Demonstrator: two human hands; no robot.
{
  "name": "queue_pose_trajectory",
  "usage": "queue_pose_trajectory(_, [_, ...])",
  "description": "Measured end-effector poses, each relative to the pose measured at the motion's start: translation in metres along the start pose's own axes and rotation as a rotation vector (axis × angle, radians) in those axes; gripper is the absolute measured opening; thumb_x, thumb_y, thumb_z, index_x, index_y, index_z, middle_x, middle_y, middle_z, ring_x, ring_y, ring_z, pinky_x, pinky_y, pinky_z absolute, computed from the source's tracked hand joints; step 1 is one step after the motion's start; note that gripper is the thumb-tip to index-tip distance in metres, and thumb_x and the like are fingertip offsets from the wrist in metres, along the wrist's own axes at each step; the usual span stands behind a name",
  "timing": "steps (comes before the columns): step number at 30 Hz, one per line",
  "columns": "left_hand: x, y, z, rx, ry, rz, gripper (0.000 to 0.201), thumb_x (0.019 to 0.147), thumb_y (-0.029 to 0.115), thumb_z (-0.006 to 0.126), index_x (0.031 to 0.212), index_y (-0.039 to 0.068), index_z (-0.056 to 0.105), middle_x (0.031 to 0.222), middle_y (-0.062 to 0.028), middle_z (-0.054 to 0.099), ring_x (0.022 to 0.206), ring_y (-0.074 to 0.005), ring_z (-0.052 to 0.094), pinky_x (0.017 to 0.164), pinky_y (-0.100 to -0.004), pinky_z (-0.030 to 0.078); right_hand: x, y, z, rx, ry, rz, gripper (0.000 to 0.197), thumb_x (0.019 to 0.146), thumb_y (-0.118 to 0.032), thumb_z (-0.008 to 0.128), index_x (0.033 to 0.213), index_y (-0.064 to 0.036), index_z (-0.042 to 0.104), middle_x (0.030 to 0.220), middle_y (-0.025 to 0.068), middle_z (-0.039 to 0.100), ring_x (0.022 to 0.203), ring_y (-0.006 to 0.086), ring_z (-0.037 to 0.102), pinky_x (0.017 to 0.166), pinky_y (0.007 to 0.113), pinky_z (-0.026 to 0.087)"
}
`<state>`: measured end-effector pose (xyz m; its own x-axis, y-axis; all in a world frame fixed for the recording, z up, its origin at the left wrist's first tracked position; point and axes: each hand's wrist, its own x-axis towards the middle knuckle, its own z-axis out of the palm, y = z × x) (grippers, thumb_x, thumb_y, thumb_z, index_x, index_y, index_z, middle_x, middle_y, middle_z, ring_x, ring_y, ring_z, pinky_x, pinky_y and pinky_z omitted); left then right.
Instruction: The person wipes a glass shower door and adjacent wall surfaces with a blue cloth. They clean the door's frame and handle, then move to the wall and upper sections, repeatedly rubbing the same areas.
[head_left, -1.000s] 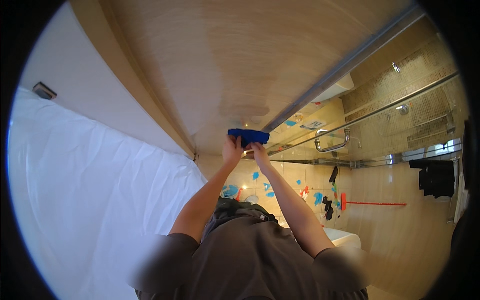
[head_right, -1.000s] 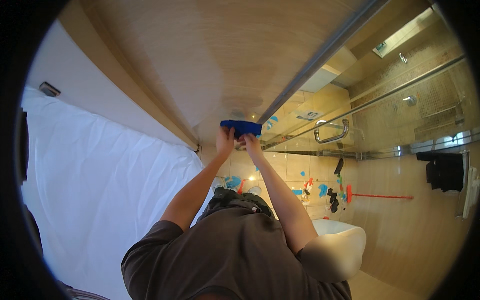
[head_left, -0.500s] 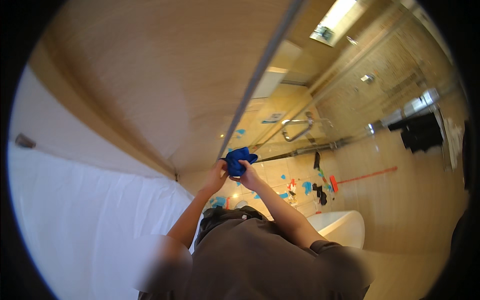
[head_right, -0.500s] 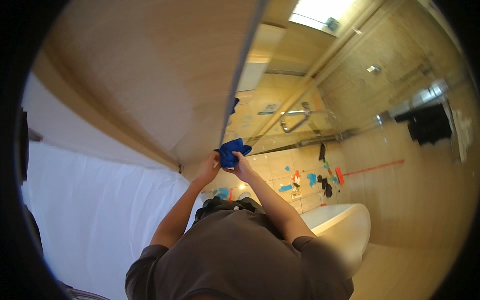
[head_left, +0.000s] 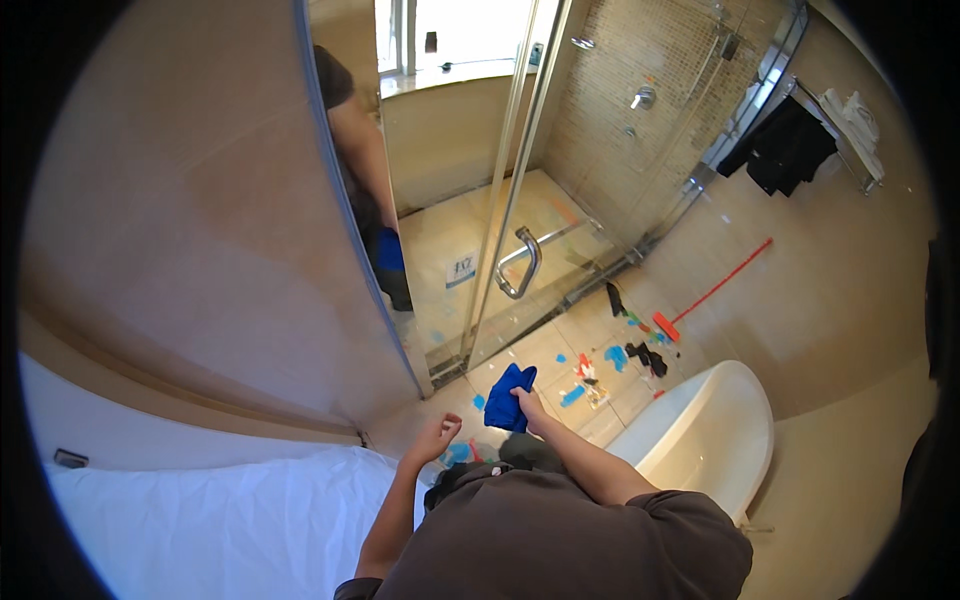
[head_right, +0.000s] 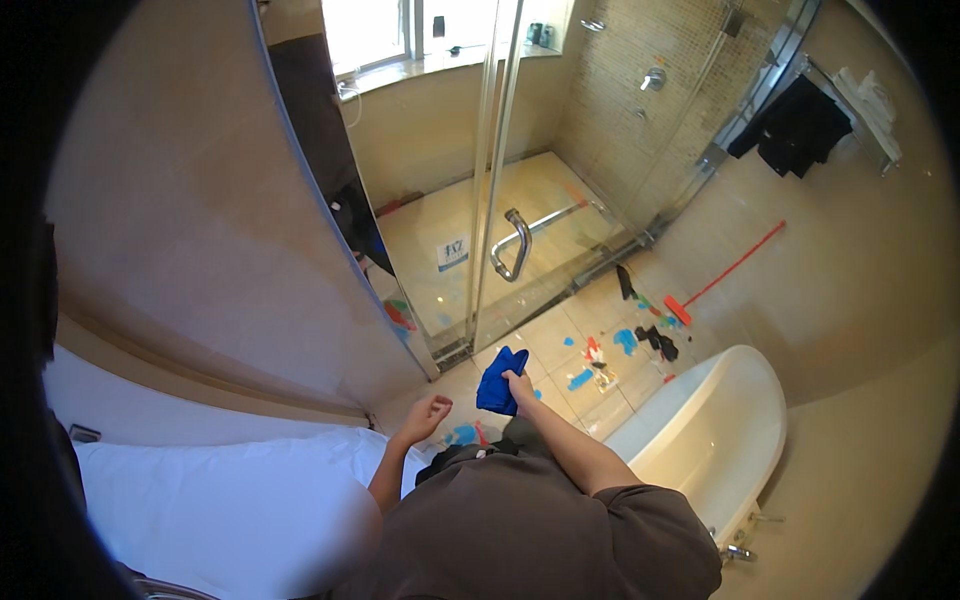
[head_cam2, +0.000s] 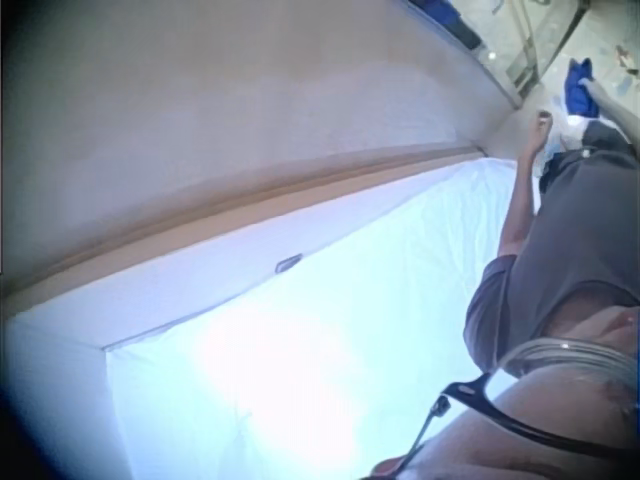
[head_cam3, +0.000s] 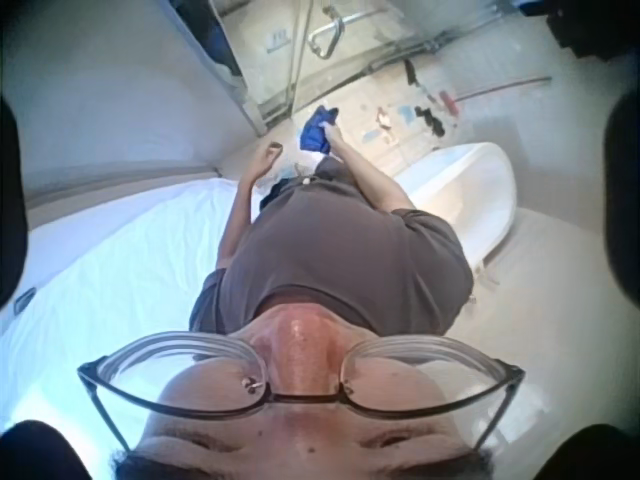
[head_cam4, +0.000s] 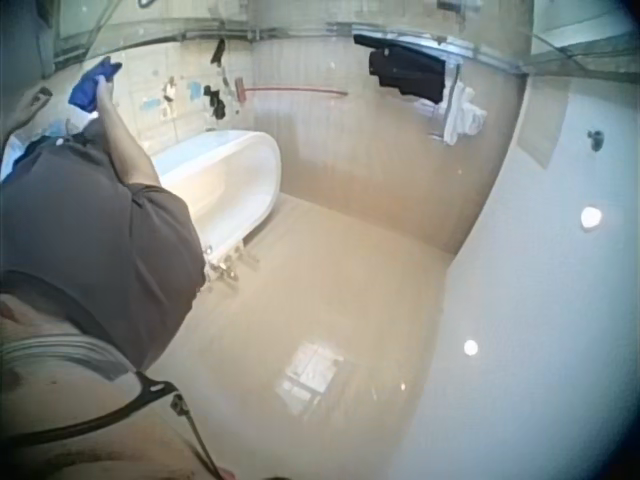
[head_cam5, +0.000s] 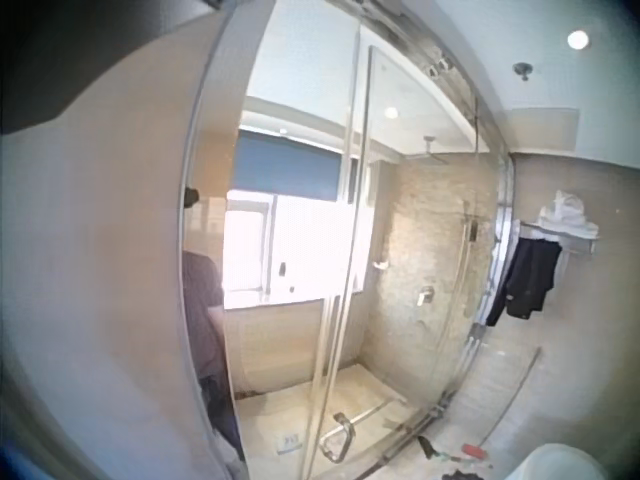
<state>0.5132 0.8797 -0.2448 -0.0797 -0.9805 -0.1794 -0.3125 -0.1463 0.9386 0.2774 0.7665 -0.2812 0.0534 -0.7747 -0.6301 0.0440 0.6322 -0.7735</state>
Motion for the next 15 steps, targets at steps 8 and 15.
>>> queue_pose_trajectory(8, [0.067, 0.157, -0.047, 0.105, 0.545, 0.186, 0.013, 0.093, 0.012, 0.056, 0.105, 0.005, 0.059, 0.098, -0.0084, 0.064, 0.089, -0.0187, 0.061, 0.074, -0.0307, 0.048, 0.023, -0.155, 0.058, 0.048, -0.434, -0.283, 0.042, 0.088, -0.022, 0.063, 0.123, -0.0022, 0.053, 0.112, 0.0101, 0.064, 0.099, 0.0203, 0.061, 0.089, 0.034, 0.049])
queue_pose_trajectory(15, [0.104, 0.266, -0.033, 0.564, 0.903, 0.397, 0.021, 0.084, 0.003, 0.061, 0.104, 0.006, 0.056, 0.111, -0.0101, 0.058, 0.102, -0.0284, 0.053, 0.083, -0.0354, 0.044, 0.036, -0.126, 0.005, 0.091, -0.676, -0.001, 0.043, 0.087, -0.024, 0.064, 0.123, -0.0029, 0.056, 0.112, 0.0084, 0.064, 0.1, 0.0191, 0.061, 0.091, 0.032, 0.047])
